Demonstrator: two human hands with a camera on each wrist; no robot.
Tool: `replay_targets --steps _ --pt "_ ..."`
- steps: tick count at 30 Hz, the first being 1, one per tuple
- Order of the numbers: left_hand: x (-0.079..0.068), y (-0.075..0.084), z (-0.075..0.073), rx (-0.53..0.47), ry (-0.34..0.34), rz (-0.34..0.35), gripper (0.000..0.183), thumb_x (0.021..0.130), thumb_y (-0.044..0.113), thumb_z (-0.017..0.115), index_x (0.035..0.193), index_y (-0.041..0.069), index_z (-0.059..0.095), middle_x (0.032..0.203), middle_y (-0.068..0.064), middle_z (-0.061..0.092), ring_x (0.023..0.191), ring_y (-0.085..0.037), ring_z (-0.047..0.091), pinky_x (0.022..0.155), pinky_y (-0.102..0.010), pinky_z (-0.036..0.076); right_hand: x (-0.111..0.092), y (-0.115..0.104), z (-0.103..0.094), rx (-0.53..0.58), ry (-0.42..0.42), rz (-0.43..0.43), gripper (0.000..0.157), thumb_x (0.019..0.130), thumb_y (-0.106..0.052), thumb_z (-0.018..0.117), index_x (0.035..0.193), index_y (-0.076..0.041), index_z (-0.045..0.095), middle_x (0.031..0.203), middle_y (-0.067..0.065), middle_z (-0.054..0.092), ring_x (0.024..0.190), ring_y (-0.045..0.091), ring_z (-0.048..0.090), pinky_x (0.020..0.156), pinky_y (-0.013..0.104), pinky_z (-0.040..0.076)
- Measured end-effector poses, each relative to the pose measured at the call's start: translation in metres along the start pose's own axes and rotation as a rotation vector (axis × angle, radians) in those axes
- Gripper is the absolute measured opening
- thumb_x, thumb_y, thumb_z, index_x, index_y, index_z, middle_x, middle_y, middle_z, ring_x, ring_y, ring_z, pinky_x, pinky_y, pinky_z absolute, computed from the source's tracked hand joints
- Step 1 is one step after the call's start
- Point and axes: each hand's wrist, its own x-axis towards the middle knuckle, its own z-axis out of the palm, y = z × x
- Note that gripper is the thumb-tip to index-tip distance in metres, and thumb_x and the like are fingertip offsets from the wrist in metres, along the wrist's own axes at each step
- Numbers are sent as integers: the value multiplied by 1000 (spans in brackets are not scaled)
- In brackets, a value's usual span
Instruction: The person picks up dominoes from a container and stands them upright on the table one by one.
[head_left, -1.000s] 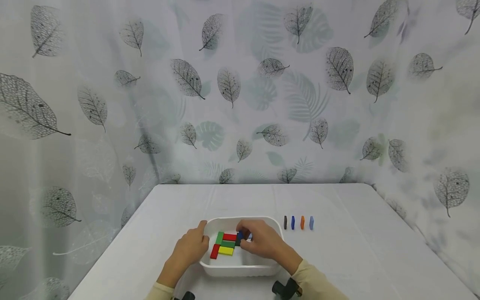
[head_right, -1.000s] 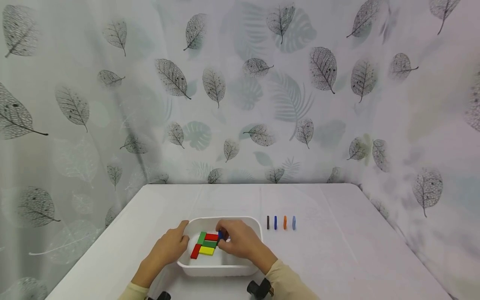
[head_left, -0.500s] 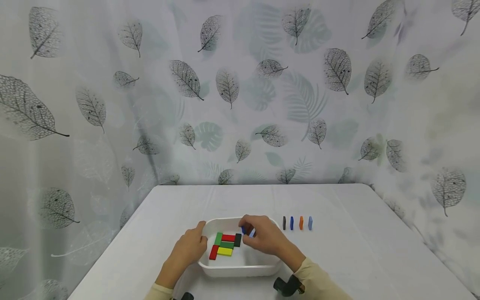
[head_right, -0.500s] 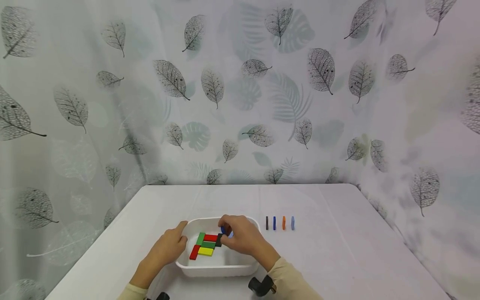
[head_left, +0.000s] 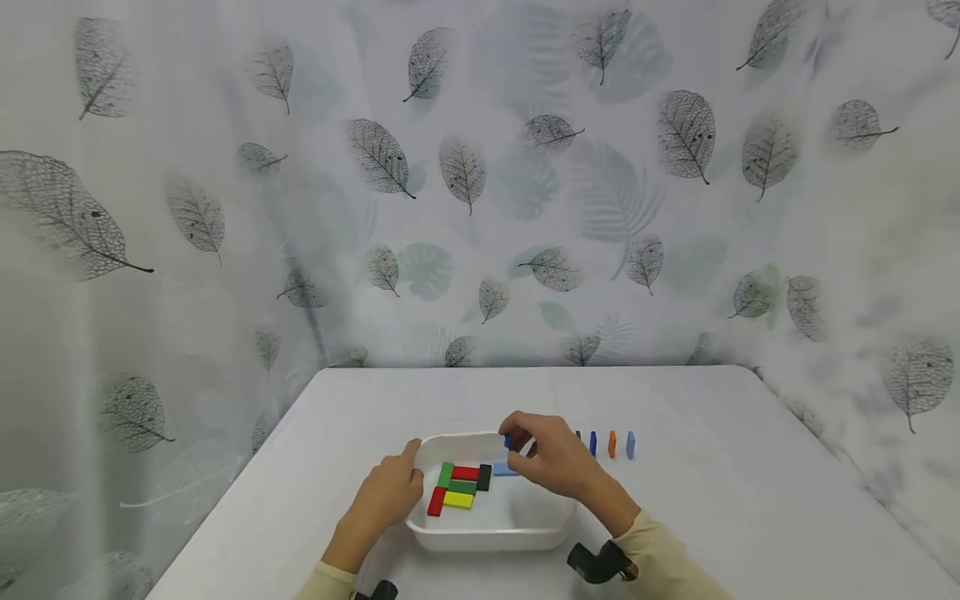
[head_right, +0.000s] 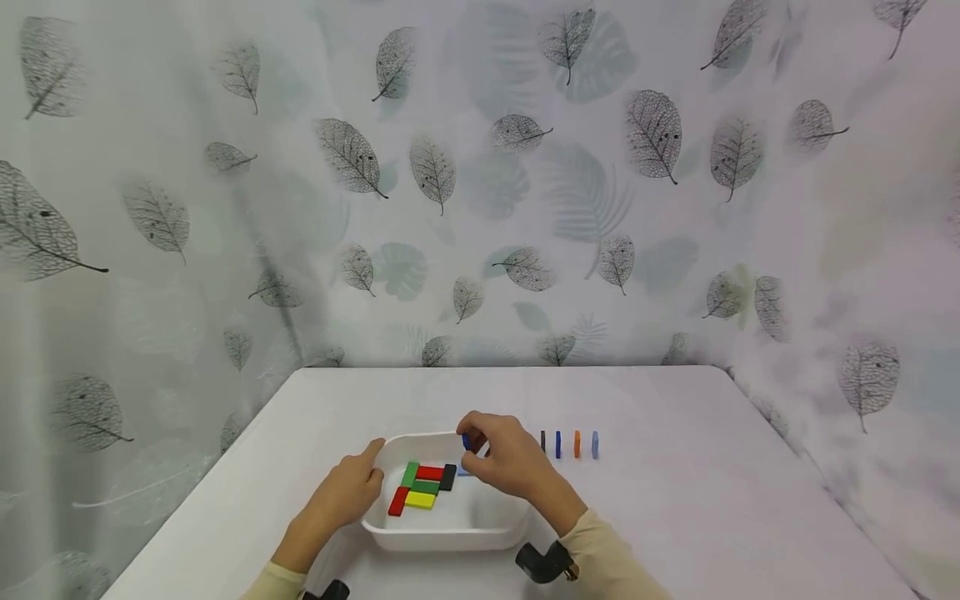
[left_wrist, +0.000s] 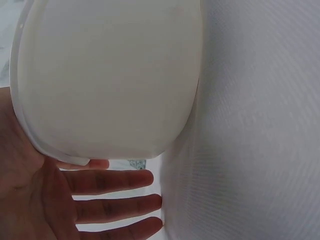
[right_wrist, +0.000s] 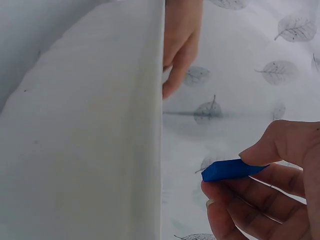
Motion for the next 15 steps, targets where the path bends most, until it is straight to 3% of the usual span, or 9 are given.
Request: replay_targets --steps 15 --pt "1 2 1 33 17 21 50 99 9 55 146 -6 50 109 -24 72 58 -21 54 50 -34 48 -12 13 -29 -12 99 -9 27 85 0 73 109 -12 71 91 -9 69 83 9 65 69 33 58"
